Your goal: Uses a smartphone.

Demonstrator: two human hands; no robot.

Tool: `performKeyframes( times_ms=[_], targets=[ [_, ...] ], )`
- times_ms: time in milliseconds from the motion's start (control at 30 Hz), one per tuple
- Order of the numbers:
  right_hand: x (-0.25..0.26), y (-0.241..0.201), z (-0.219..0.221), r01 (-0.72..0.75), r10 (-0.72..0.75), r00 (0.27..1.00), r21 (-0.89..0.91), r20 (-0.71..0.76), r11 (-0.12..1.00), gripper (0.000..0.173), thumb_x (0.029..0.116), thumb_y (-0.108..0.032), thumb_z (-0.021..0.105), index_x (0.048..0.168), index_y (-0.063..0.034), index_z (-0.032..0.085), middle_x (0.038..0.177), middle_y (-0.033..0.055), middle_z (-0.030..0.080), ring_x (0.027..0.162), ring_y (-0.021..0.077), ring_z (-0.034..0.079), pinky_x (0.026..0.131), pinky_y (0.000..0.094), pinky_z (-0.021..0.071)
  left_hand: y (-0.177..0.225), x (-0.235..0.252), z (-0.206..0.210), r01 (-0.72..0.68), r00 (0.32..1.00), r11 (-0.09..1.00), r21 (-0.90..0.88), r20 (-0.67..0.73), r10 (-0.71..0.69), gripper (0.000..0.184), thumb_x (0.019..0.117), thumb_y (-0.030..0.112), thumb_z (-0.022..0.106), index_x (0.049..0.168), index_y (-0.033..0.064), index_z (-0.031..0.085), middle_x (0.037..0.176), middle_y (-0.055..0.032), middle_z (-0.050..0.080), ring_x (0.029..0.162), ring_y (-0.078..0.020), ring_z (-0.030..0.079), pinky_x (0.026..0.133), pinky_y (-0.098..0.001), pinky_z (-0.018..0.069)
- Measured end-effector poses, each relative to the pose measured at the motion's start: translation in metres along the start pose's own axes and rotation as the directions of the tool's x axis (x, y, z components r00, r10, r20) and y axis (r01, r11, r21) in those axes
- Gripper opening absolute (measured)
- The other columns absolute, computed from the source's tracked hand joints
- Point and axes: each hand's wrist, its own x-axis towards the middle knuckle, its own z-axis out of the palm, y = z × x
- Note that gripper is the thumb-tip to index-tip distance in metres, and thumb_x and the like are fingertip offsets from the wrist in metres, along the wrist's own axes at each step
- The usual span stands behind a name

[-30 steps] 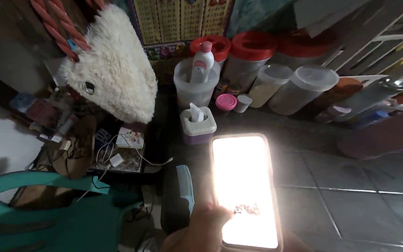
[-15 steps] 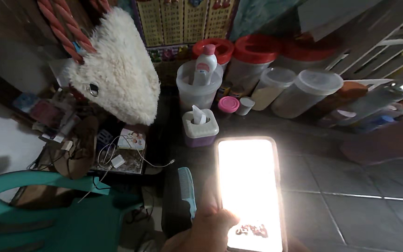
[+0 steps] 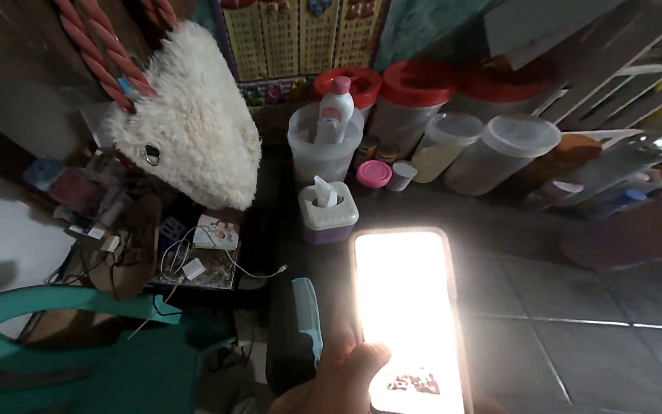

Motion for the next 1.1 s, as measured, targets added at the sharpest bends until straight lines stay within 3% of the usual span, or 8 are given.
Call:
performKeyframes(
  times_ms=[133,267,400,467,767,967,1033,1100],
  targets=[
    [0.001,0.002,0.000,0.033,-0.033,0.999,-0.023,0.011,0.999,0.049,0.1067,-0.034,0.052,0.137,0.0046,0.058,0.138,0.0334,0.058,0.129,0.0529,0.054,0.104,0.0728,0.0392,-0.001,0.000,-0.001,0.001,1.000,1.000,-0.009,-0.004,-0.001,0.076,0.0894,0.008,0.054,0.151,-0.0098,0.011,0.136,-0.0075,0.050,0.121,-0.0017,0.056,0.102,-0.0240,0.0492],
    [-0.012,-0.007,-0.005,-0.081,0.082,0.996,0.038,-0.018,0.996,0.050,0.1040,-0.035,0.059,0.133,0.0055,0.061,0.131,0.0325,0.062,0.126,0.0519,0.057,0.103,0.0715,0.0408,-0.002,0.000,-0.002,-0.004,1.000,1.000,-0.027,0.011,0.005,0.073,0.0906,0.005,0.051,0.150,-0.0101,0.011,0.136,-0.0072,0.050,0.122,-0.0020,0.055,0.103,-0.0246,0.0491],
    [-0.006,-0.007,-0.006,0.003,-0.003,1.000,0.004,0.017,1.000,0.050,0.1057,-0.033,0.054,0.139,0.0041,0.056,0.138,0.0336,0.057,0.130,0.0520,0.054,0.105,0.0726,0.0386,-0.002,0.000,-0.002,0.013,1.000,1.000,-0.014,-0.007,-0.013,0.077,0.0892,0.007,0.052,0.152,-0.0086,0.010,0.139,-0.0081,0.048,0.124,-0.0026,0.054,0.104,-0.0252,0.0484],
    [-0.005,-0.006,-0.004,-0.024,0.024,1.000,0.007,-0.013,1.000,0.047,0.1042,-0.036,0.056,0.135,-0.0012,0.061,0.132,0.0282,0.063,0.125,0.0474,0.060,0.102,0.0698,0.0441,-0.002,0.000,-0.002,0.014,1.000,1.000,-0.017,-0.012,-0.014,0.078,0.0889,0.006,0.052,0.153,-0.0081,0.009,0.139,-0.0084,0.048,0.124,-0.0028,0.054,0.104,-0.0253,0.0482],
    [-0.018,-0.017,-0.014,-0.092,0.092,0.996,0.016,0.012,0.996,0.047,0.1047,-0.034,0.057,0.131,0.0046,0.062,0.130,0.0311,0.063,0.126,0.0497,0.058,0.102,0.0698,0.0427,-0.001,0.000,-0.001,0.012,1.000,0.999,-0.034,-0.019,-0.012,0.077,0.0874,0.003,0.050,0.152,-0.0077,0.010,0.138,-0.0077,0.049,0.123,-0.0033,0.055,0.103,-0.0264,0.0491],
    [-0.023,-0.030,-0.023,-0.106,0.109,0.989,-0.028,0.096,0.994,0.048,0.1055,-0.028,0.055,0.136,0.0092,0.057,0.141,0.0339,0.054,0.134,0.0495,0.051,0.108,0.0675,0.0381,-0.003,-0.001,-0.003,-0.003,1.000,1.000,-0.019,-0.015,0.003,0.073,0.0879,0.005,0.051,0.150,-0.0093,0.014,0.135,-0.0074,0.050,0.121,-0.0021,0.055,0.102,-0.0247,0.0489],
    [-0.018,-0.026,-0.020,-0.106,0.108,0.991,-0.024,0.081,0.994,0.047,0.1047,-0.029,0.056,0.135,0.0072,0.058,0.139,0.0327,0.056,0.132,0.0496,0.053,0.106,0.0696,0.0397,-0.004,-0.001,-0.004,-0.002,1.000,0.999,-0.048,-0.003,0.002,0.074,0.0890,0.007,0.051,0.151,-0.0075,0.013,0.136,-0.0060,0.050,0.122,-0.0023,0.055,0.102,-0.0254,0.0491],
    [-0.008,-0.016,-0.011,-0.113,0.113,0.993,-0.014,0.042,0.994,0.045,0.1029,-0.034,0.058,0.132,0.0001,0.063,0.134,0.0277,0.062,0.127,0.0469,0.059,0.102,0.0700,0.0442,-0.008,-0.001,-0.007,-0.009,1.000,0.995,-0.103,-0.002,0.009,0.067,0.0898,0.010,0.051,0.149,-0.0024,0.021,0.132,-0.0025,0.054,0.120,-0.0039,0.057,0.101,-0.0284,0.0508]
  ],
)
